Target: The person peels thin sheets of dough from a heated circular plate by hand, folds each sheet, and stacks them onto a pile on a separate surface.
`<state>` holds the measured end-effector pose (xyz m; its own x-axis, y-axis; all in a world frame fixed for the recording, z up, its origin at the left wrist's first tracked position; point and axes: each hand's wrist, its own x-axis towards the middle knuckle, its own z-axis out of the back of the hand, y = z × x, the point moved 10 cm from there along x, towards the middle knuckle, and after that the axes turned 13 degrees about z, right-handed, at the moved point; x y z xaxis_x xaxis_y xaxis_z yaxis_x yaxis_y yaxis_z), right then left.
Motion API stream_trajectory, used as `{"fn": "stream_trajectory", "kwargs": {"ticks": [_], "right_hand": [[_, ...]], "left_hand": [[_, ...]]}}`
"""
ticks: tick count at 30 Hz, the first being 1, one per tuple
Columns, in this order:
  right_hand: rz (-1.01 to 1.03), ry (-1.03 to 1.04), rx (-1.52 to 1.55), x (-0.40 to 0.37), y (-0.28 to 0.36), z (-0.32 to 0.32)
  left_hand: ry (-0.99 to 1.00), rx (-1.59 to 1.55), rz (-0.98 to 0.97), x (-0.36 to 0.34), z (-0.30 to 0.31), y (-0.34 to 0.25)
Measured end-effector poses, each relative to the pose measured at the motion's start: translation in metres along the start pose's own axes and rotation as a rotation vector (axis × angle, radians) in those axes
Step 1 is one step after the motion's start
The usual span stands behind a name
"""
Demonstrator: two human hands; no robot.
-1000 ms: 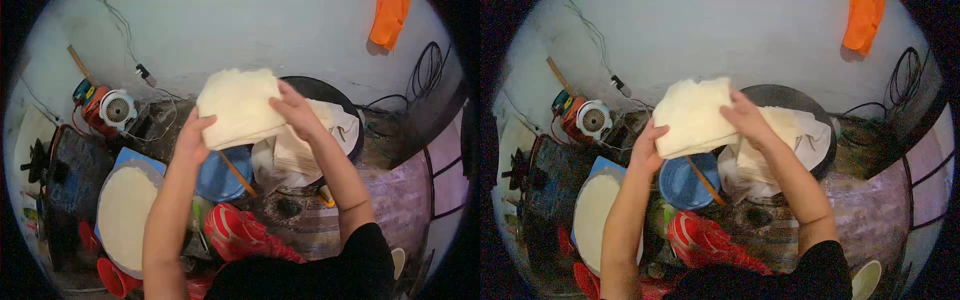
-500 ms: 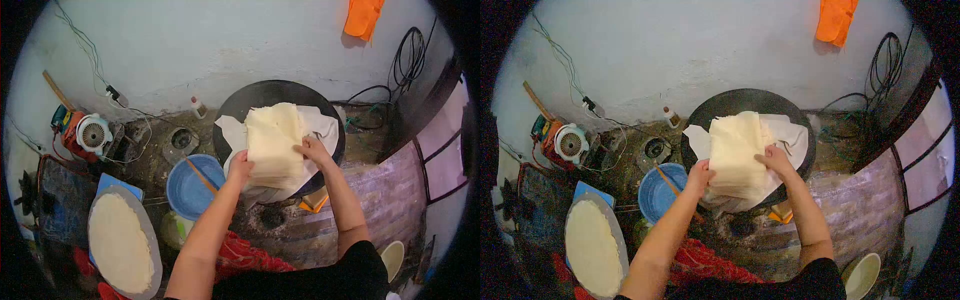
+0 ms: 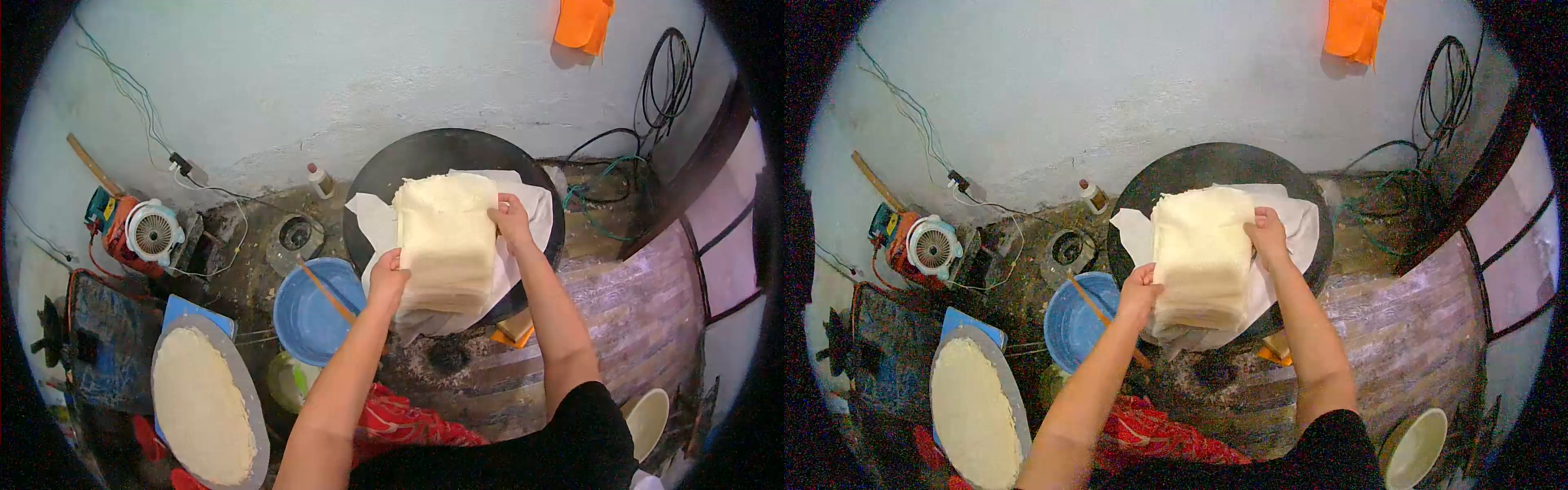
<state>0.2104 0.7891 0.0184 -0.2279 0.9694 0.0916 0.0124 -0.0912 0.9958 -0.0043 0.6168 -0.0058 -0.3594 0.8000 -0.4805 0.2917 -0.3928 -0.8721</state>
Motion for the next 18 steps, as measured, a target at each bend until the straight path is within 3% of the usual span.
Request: {"fn": "stream_trajectory", "kwargs": {"ticks": [2,4,5,6,7,8,10,11,12,13,14,16,18], "right_hand": [[-0.003,-0.018,0.048,-0.001,-0.007,-0.001],[0.571,-0.390,-0.781,-0.030,0.083,0.012],[0.685,-0.307,-0.972,-0.042,0.115,-0.002],[0.685,-0.303,-0.970,-0.039,0.114,-0.004],[0.763,0.042,-0.975,-0.031,0.106,-0.036],[0.826,0.390,-0.959,-0.034,0.093,-0.068],[1.097,0.723,-1.081,-0.066,0.101,-0.119],[1.085,0.736,-1.134,-0.068,0.098,-0.126],[1.087,0.734,-1.134,-0.063,0.091,-0.127],[1.030,0.604,-1.213,-0.043,0.076,-0.121],[0.969,0.475,-1.287,-0.026,0.060,-0.115],[0.928,0.499,-1.298,-0.013,0.034,-0.117],[0.733,0.617,-1.306,-0.004,0.011,-0.119]], "left_hand": [[-0.067,0.097,-0.037,0.001,0.004,0.001],[-0.141,0.191,-0.076,-0.010,0.001,-0.008],[-0.358,0.596,-0.307,-0.042,-0.009,-0.044],[-0.571,1.003,-0.536,-0.068,-0.026,-0.068],[-0.386,0.920,-0.728,-0.069,-0.039,-0.063],[-0.389,0.920,-0.723,-0.072,-0.044,-0.058],[-0.331,1.397,-0.857,-0.090,-0.095,-0.044],[-0.331,1.398,-0.858,-0.092,-0.096,-0.039],[-0.205,1.458,-0.747,-0.084,-0.099,-0.021],[-0.078,1.510,-0.632,-0.077,-0.100,-0.001],[-0.080,1.510,-0.629,-0.076,-0.098,0.005],[-0.122,1.512,-0.707,-0.081,-0.095,0.004],[-0.109,1.519,-0.685,-0.085,-0.092,0.005]]}}
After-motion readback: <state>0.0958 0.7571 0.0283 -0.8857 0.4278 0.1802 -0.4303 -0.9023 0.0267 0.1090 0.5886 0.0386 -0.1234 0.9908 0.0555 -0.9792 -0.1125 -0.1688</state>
